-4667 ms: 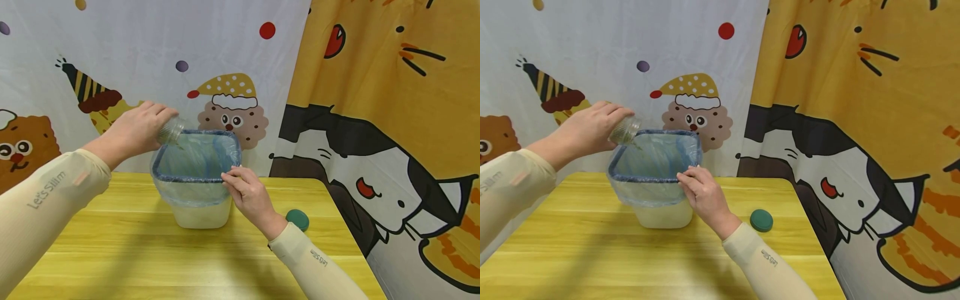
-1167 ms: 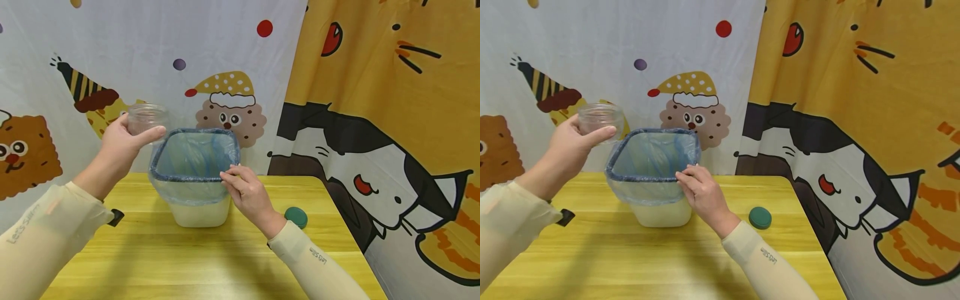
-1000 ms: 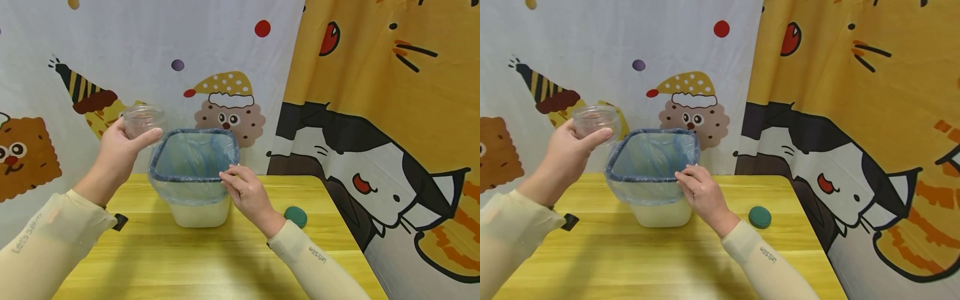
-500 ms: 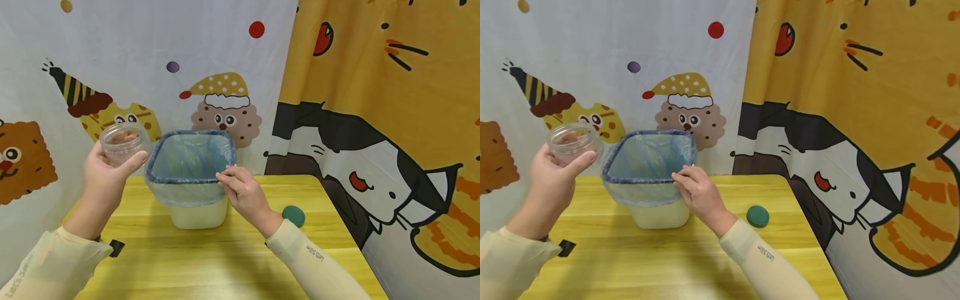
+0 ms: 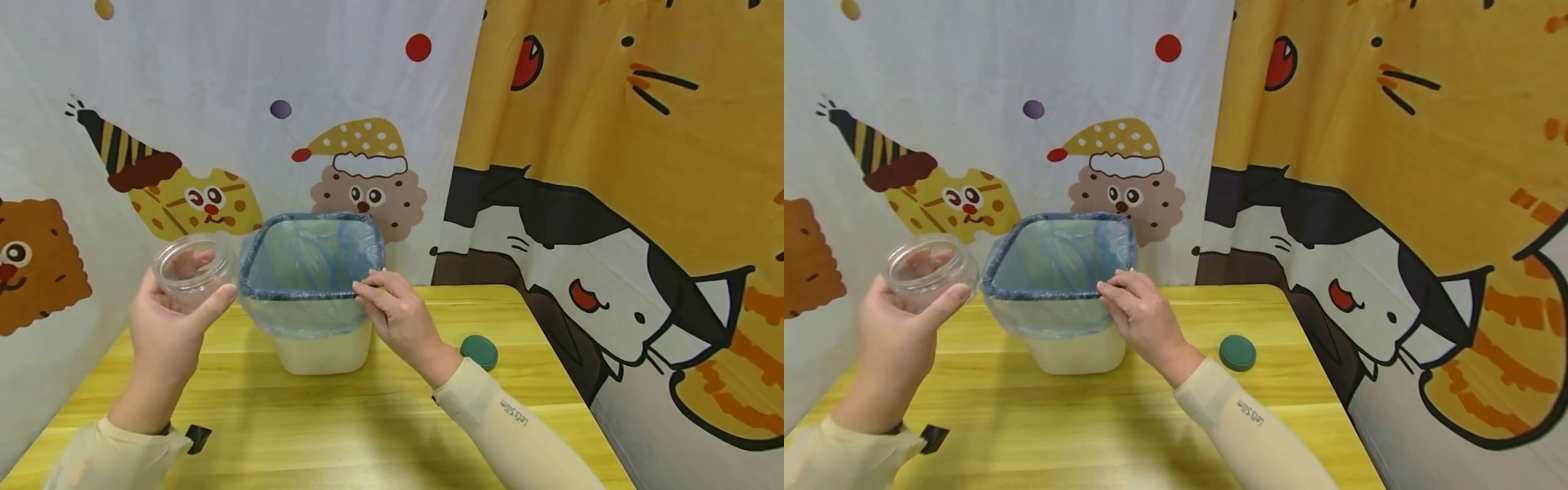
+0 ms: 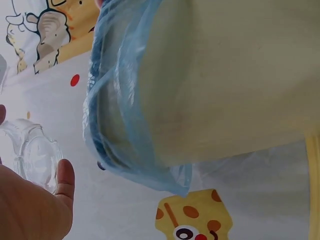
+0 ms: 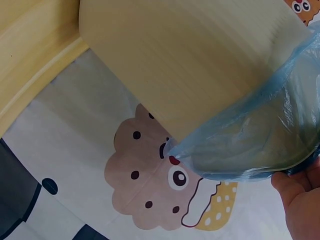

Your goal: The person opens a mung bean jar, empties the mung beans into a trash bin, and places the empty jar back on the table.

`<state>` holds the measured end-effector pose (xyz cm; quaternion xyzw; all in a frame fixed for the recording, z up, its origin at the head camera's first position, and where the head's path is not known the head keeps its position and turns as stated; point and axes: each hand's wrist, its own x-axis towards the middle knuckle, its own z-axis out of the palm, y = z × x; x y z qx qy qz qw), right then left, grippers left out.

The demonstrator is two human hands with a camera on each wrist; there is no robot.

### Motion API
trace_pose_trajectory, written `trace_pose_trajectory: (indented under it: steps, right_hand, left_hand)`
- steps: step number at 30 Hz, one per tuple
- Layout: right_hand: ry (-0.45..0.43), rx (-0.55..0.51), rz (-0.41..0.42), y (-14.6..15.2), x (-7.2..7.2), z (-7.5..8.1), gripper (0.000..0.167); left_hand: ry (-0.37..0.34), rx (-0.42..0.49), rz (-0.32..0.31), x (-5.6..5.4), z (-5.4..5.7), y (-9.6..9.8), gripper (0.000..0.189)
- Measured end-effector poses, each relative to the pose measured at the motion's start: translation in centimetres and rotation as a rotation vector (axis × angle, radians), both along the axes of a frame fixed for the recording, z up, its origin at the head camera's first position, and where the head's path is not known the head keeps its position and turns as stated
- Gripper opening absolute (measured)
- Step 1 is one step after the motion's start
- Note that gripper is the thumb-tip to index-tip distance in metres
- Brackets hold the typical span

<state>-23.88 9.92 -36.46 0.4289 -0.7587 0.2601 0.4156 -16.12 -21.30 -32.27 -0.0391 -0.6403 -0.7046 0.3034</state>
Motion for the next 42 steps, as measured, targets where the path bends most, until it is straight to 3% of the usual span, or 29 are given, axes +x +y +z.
trace_pose_trajectory:
  steps: [4,16,27,42]
  right_hand:
    - [0.003,-0.006,0.002,0.1,-0.1,0.0,0.026]
    - [0.041,0.009,0.008,0.0,0.0,0.1,0.027]
    - [0.024,0.008,0.012,0.1,0.2,-0.2,0.027]
    - [-0.005,0.087,-0.049,0.3,0.7,-0.3,0.039]
  left_hand:
    - [-0.016,-0.008,0.010,0.5,-0.8,0.6,0.066]
    - [-0.060,0.090,0.028,1.7,-3.6,1.0,0.068]
    - [-0.128,0.146,0.052,2.5,-5.9,1.6,0.067]
    - [-0.221,0.098,0.032,3.5,-8.7,2.5,0.070]
